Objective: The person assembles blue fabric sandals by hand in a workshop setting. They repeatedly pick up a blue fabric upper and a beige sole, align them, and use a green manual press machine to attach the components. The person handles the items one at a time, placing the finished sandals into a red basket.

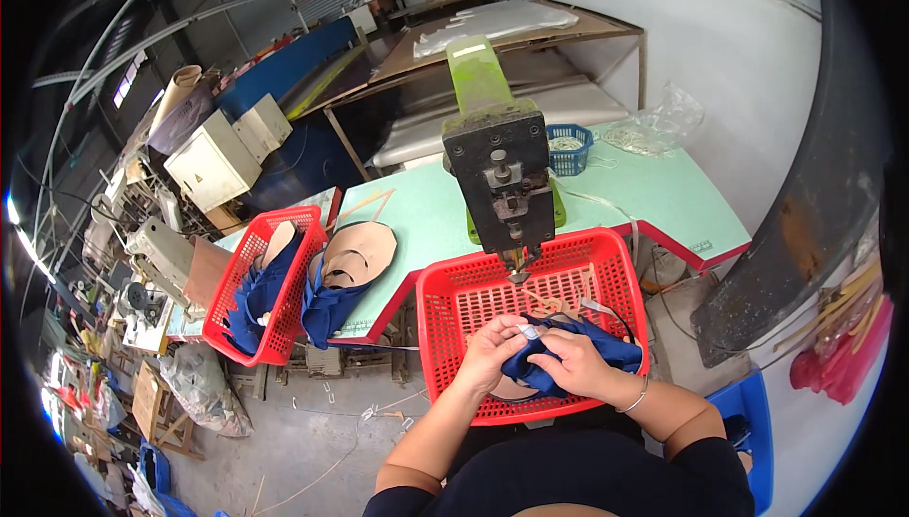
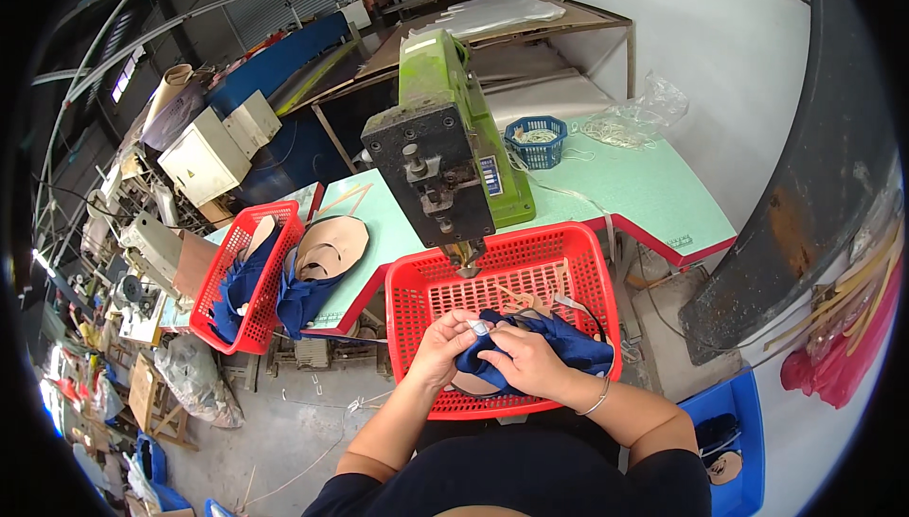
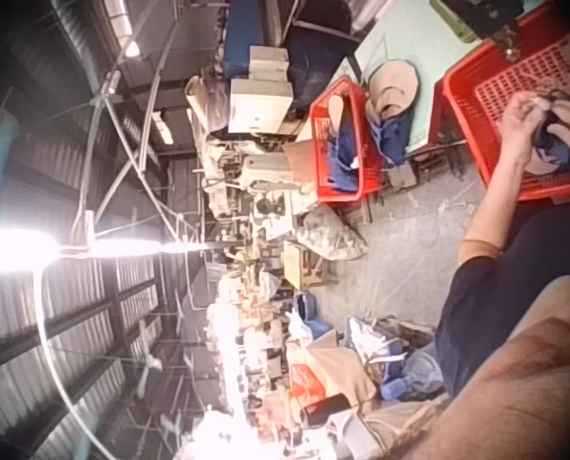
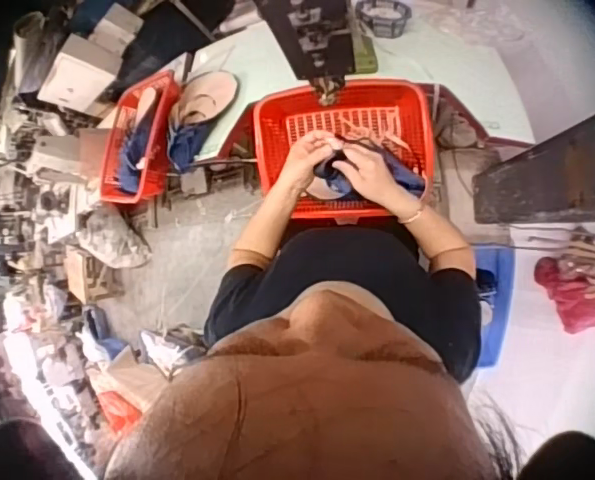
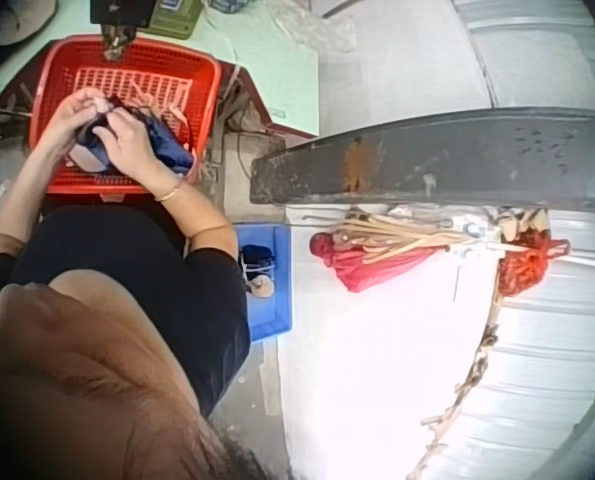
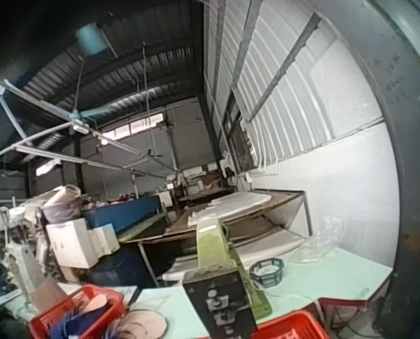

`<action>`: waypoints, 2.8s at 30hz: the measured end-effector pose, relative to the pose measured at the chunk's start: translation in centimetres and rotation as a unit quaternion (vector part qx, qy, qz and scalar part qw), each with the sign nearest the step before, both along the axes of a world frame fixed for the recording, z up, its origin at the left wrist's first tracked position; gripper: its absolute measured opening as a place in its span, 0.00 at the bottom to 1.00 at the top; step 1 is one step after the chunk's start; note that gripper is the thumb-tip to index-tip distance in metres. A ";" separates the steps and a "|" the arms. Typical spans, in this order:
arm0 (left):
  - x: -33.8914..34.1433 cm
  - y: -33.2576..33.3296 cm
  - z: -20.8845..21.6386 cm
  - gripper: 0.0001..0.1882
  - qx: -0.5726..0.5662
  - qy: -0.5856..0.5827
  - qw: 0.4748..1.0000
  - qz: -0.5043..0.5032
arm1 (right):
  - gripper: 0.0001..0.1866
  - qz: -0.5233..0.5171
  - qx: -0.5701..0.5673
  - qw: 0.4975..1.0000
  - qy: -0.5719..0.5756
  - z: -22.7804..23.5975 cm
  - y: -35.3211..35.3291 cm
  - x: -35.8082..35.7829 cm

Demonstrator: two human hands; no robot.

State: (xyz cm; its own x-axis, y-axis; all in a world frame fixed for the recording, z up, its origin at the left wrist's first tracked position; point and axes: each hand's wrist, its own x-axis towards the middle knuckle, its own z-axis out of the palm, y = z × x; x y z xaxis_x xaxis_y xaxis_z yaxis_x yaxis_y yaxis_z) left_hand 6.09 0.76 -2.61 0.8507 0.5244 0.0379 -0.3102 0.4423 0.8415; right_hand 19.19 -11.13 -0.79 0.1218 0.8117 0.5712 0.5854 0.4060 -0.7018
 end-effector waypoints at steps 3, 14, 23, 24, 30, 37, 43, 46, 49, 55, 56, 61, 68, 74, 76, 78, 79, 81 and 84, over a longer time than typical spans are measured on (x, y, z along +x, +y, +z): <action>0.3 -0.1 -0.2 0.11 0.013 -0.020 0.999 0.036 | 0.10 -0.017 0.009 1.000 -0.016 0.6 -0.1 0.1; 2.4 0.5 1.6 0.08 0.000 -0.064 0.996 0.069 | 0.10 -0.051 0.142 0.973 -0.174 5.5 3.0 5.8; 3.4 0.8 2.1 0.08 0.009 -0.085 0.993 0.078 | 0.03 -0.016 0.075 0.982 -0.174 6.9 4.2 6.5; 3.5 0.8 2.2 0.08 0.012 -0.086 0.993 0.085 | 0.03 -0.014 0.086 0.983 -0.163 6.9 4.3 6.5; 4.2 0.1 3.1 0.08 0.010 -0.090 0.982 0.164 | 0.02 -0.004 0.096 0.993 -0.062 6.2 5.6 6.5; 4.8 -0.5 3.7 0.08 -0.009 -0.101 0.969 0.227 | 0.03 0.000 0.034 0.998 -0.049 6.9 6.9 7.0; 4.8 -0.4 4.3 0.08 -0.027 -0.108 0.966 0.236 | 0.06 0.020 -0.007 0.997 -0.078 7.3 7.7 7.6; 4.6 -0.4 4.5 0.08 -0.039 -0.106 0.966 0.234 | 0.07 0.031 0.004 0.997 -0.071 8.0 7.7 7.2; 4.4 -0.1 4.2 0.09 -0.046 -0.114 0.962 0.243 | 0.08 0.035 -0.001 0.996 -0.077 8.4 7.8 6.9; 4.0 0.5 3.8 0.09 -0.046 -0.116 0.968 0.219 | 0.08 0.009 -0.027 0.998 -0.056 8.7 7.7 7.1; 3.8 0.5 3.6 0.10 -0.045 -0.111 0.971 0.207 | 0.08 -0.003 -0.027 0.999 -0.046 8.9 7.5 7.3; 2.0 -0.5 1.3 0.11 0.039 -0.111 0.976 0.182 | 0.16 0.061 -0.267 0.960 0.061 2.6 5.0 10.2; -0.9 -0.3 -1.1 0.29 0.153 -0.029 0.980 0.121 | 0.12 0.159 -0.283 0.941 0.096 1.4 1.6 5.7; -1.8 -0.5 -0.6 0.24 0.198 0.065 0.974 0.088 | 0.11 0.150 -0.305 0.934 0.108 1.8 1.3 5.1; -1.9 -0.6 -0.1 0.25 0.208 0.084 0.968 0.111 | 0.11 0.055 -0.156 0.985 0.051 2.0 1.2 3.9; -1.9 -0.8 0.4 0.26 0.228 0.104 0.960 0.128 | 0.12 -0.010 -0.006 1.000 -0.027 2.8 1.3 3.1; -1.8 -1.0 0.7 0.26 0.242 0.115 0.954 0.134 | 0.12 -0.012 0.013 0.996 -0.090 3.1 1.1 2.9; -1.6 -1.5 1.4 0.26 0.273 0.129 0.942 0.144 | 0.11 -0.015 0.051 0.976 -0.213 3.9 0.7 2.5; -1.3 -2.1 2.2 0.27 0.308 0.131 0.930 0.151 | 0.10 -0.038 0.072 0.966 -0.245 4.5 0.6 1.8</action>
State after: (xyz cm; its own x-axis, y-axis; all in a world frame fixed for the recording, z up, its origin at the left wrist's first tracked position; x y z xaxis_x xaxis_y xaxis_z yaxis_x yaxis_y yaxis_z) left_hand 4.75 -1.33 -0.43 0.6908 0.6878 0.2230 -0.0912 -0.2231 0.9705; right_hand 21.03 -10.49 3.69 -0.1359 0.7183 0.6824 0.8643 0.4226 -0.2728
